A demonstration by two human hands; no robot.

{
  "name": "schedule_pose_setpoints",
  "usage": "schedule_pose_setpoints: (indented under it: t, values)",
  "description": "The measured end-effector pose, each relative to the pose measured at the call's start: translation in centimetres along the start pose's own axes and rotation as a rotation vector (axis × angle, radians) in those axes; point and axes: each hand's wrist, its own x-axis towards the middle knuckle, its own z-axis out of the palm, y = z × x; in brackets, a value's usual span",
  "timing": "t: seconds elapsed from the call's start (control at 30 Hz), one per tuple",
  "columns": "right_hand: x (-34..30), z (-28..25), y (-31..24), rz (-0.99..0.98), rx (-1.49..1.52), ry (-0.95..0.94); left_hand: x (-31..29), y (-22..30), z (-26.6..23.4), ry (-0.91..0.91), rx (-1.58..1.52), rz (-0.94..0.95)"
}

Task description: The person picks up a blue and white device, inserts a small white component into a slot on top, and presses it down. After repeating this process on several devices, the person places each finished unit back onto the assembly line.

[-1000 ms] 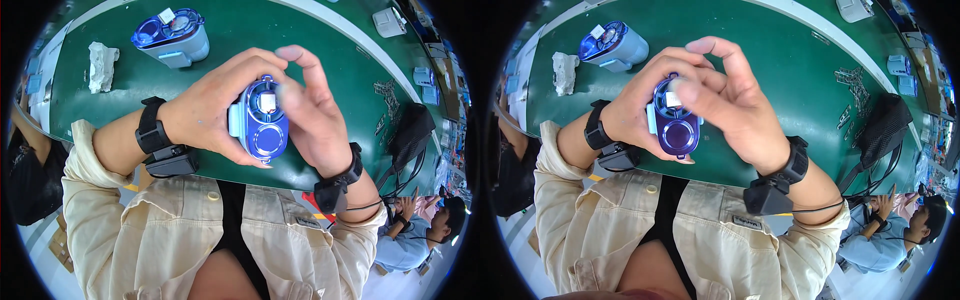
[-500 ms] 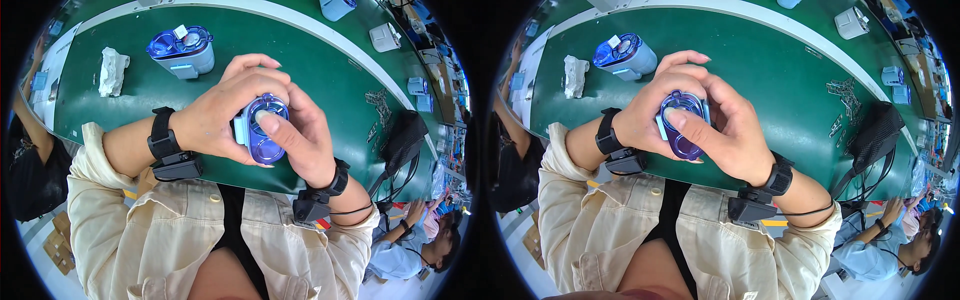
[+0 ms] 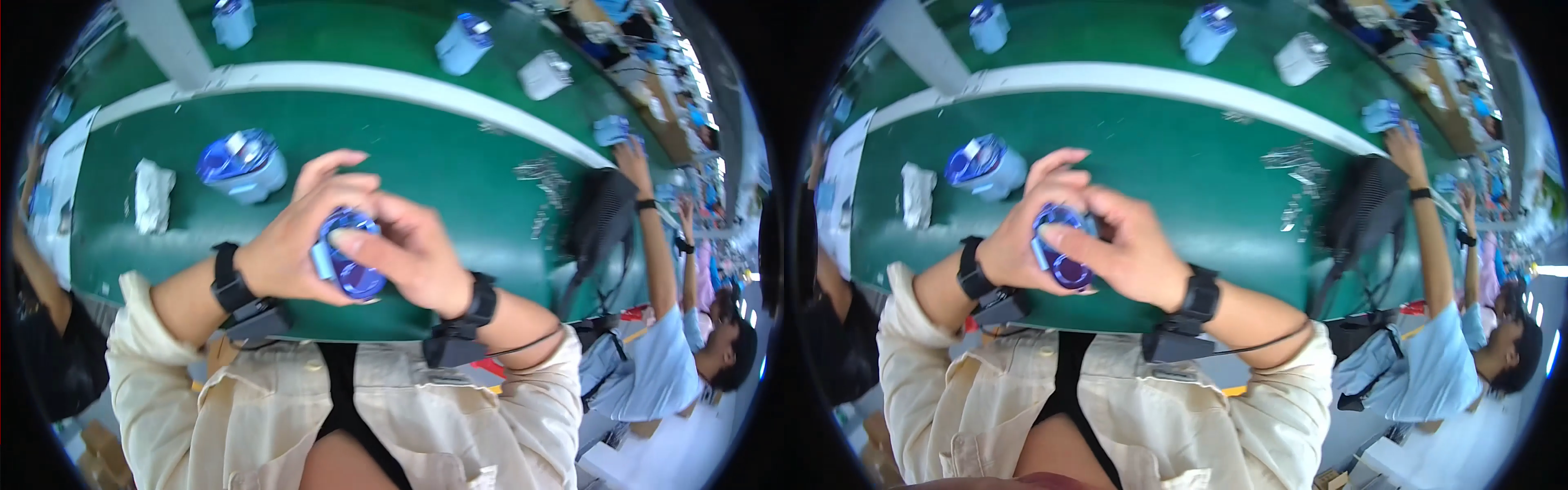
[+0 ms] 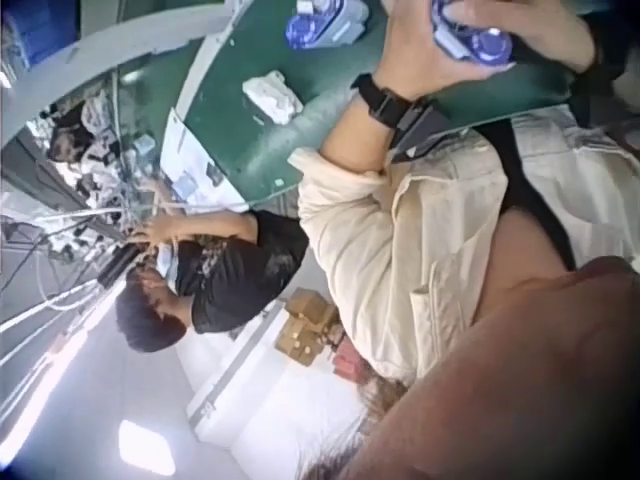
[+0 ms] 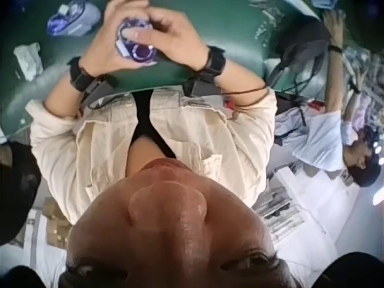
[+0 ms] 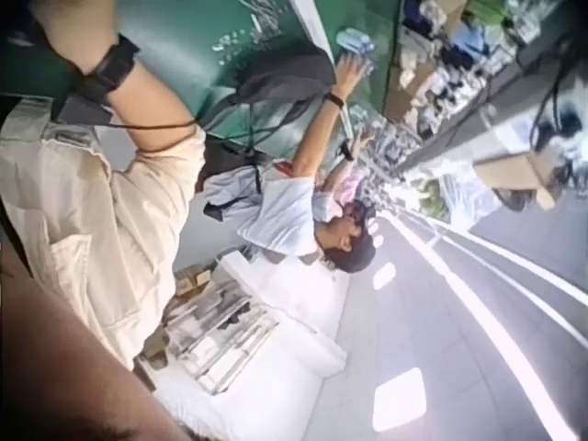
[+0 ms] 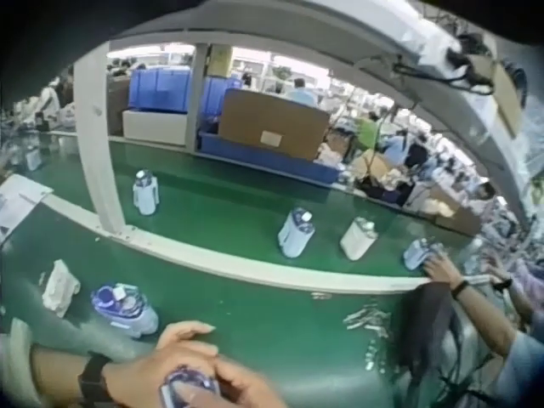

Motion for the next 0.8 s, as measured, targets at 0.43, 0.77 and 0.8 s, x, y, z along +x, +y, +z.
schedule_pose_setpoints:
  t: [0.43, 0.77, 0.8]
  values:
    - [2.9, -27.4, -11.5, -0.344, -0.446, 1.238, -0.3, 0.5, -0.2, -0.035, -0.009, -0.241]
    - [7.2, -34.4, -10.7, -0.202, -1.193, 1.461, -1.0, -0.6, -0.2, -0.001, -0.079, -0.232]
    - [7.3, -33.4, -11.1, -0.188, -1.391, 1.406, -0.7, -0.5, -0.2, -0.017, -0.075, -0.218]
